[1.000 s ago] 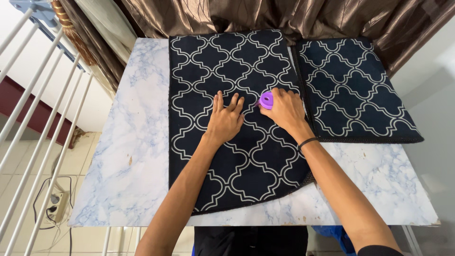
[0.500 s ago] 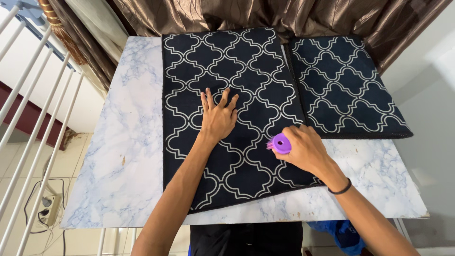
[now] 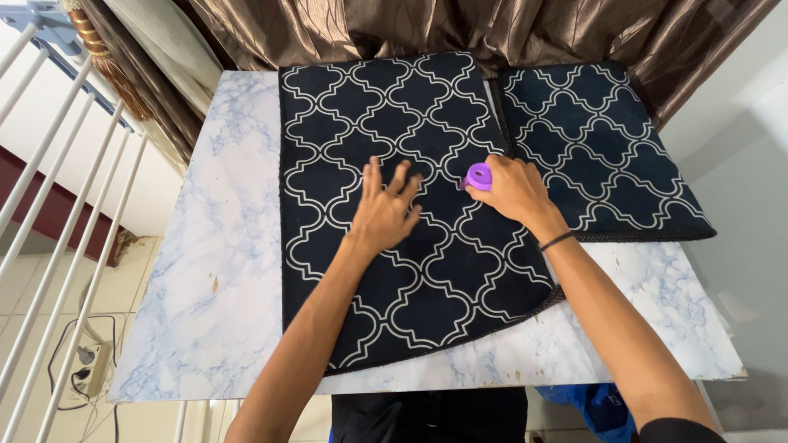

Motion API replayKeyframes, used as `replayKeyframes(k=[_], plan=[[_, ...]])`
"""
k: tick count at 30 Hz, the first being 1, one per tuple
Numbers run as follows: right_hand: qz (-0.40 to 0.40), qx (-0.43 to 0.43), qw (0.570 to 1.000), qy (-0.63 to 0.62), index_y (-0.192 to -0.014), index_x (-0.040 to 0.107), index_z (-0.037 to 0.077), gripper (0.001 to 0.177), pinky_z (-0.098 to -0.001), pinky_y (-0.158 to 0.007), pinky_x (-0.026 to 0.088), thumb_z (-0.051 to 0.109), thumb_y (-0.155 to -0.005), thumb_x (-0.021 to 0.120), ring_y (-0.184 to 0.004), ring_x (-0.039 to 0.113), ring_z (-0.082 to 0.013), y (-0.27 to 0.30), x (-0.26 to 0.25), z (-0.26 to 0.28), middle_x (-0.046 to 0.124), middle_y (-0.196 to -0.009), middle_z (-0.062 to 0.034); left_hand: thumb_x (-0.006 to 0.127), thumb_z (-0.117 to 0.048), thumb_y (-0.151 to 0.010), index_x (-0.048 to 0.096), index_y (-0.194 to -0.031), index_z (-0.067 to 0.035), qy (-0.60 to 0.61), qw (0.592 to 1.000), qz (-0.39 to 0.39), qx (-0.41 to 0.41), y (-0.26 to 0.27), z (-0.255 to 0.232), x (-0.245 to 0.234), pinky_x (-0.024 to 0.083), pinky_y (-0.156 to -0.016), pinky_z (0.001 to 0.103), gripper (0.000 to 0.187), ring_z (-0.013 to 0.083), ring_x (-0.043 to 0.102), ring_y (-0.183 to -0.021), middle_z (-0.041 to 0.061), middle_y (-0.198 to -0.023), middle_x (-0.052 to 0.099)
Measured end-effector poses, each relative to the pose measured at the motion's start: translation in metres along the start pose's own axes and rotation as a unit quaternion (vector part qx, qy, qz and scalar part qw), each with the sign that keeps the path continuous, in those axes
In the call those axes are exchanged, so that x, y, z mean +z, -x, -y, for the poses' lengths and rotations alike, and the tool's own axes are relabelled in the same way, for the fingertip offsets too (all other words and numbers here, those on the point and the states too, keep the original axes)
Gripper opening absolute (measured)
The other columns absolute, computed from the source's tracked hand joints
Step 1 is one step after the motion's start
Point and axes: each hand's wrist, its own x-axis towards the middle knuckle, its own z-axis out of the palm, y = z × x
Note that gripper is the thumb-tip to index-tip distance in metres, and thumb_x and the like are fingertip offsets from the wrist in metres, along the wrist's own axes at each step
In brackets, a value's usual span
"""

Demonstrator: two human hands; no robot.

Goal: The person uses a lint roller and a brush to clean two black-and-white patterned mats on a white table, folding one mat and then brushing the other.

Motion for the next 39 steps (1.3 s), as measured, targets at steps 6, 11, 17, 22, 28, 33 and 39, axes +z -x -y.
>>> replayKeyframes(k=[6, 11, 17, 22, 28, 33, 39], plan=[[-0.039, -0.025, 0.999, -0.005, -0.081, 0.063, 0.002, 0.047, -0.0442, -0.062, 0.055, 0.044, -0.076, 0.085, -0.066, 0.069, -0.0348, 0.013, -0.010, 0.014, 0.071, -0.075, -0.0166, 0.059, -0.043, -0.097, 0.061, -0.140, -0.015, 0.006, 1.000, 0.013, 0.008, -0.003, -0.019, 0.012, 0.022, -0.118, 0.066, 0.052, 0.0622, 0.018, -0.145, 0.011, -0.156, 0.043], [-0.063, -0.059, 0.995, -0.059, -0.071, 0.059, 0.007, 0.042, -0.0433, -0.063, 0.051, 0.038, -0.071, 0.088, -0.062, 0.064, -0.0312, 0.064, -0.034, 0.039, 0.069, -0.071, -0.0100, 0.058, -0.045, -0.097, 0.061, -0.141, -0.016, -0.003, 1.000, 0.013, -0.005, 0.000, -0.018, 0.019, 0.022, -0.118, 0.066, 0.054, 0.0604, 0.018, -0.145, 0.007, -0.156, 0.043], [-0.036, -0.045, 0.996, -0.065, -0.069, 0.058, 0.008, 0.039, -0.0423, -0.062, 0.050, 0.032, -0.063, 0.089, -0.061, 0.060, -0.0268, 0.126, -0.060, 0.068, 0.068, -0.068, -0.0077, 0.057, -0.047, -0.099, 0.058, -0.145, -0.017, -0.004, 1.000, 0.026, -0.005, 0.000, -0.015, 0.022, 0.021, -0.120, 0.066, 0.055, 0.0607, 0.015, -0.147, 0.005, -0.159, 0.040], [-0.007, -0.016, 0.999, -0.047, -0.067, 0.060, 0.007, 0.039, -0.0403, -0.059, 0.050, 0.033, -0.062, 0.089, -0.059, 0.058, -0.0269, 0.152, -0.074, 0.081, 0.066, -0.063, -0.0082, 0.056, -0.051, -0.097, 0.053, -0.148, -0.020, -0.013, 0.999, 0.038, -0.025, -0.001, -0.014, 0.021, 0.019, -0.119, 0.068, 0.061, 0.0625, 0.009, -0.146, 0.013, -0.161, 0.032], [-0.011, -0.038, 0.998, -0.056, -0.073, 0.064, 0.006, 0.039, -0.0410, -0.060, 0.050, 0.032, -0.056, 0.088, -0.056, 0.059, -0.0266, 0.158, -0.082, 0.085, 0.068, -0.065, -0.0084, 0.056, -0.053, -0.096, 0.052, -0.149, -0.020, -0.017, 0.999, 0.036, -0.028, -0.001, -0.014, 0.021, 0.019, -0.119, 0.069, 0.062, 0.0619, 0.009, -0.147, 0.014, -0.162, 0.032], [0.067, 0.032, 0.994, -0.077, -0.067, 0.062, 0.009, 0.036, -0.0398, -0.062, 0.052, 0.033, -0.061, 0.088, -0.059, 0.063, -0.0256, 0.173, -0.089, 0.088, 0.068, -0.062, -0.0058, 0.056, -0.053, -0.096, 0.053, -0.148, -0.020, -0.013, 0.998, 0.047, -0.035, -0.002, -0.015, 0.017, 0.018, -0.119, 0.069, 0.061, 0.0621, 0.009, -0.147, 0.014, -0.161, 0.033], [0.068, -0.009, 0.994, -0.087, -0.073, 0.062, 0.008, 0.036, -0.0399, -0.063, 0.052, 0.031, -0.063, 0.087, -0.059, 0.065, -0.0242, 0.155, -0.074, 0.076, 0.069, -0.066, -0.0064, 0.055, -0.051, -0.097, 0.053, -0.149, -0.018, -0.013, 0.999, 0.047, -0.024, -0.001, -0.017, 0.019, 0.018, -0.118, 0.070, 0.061, 0.0645, 0.009, -0.145, 0.015, -0.161, 0.034]])
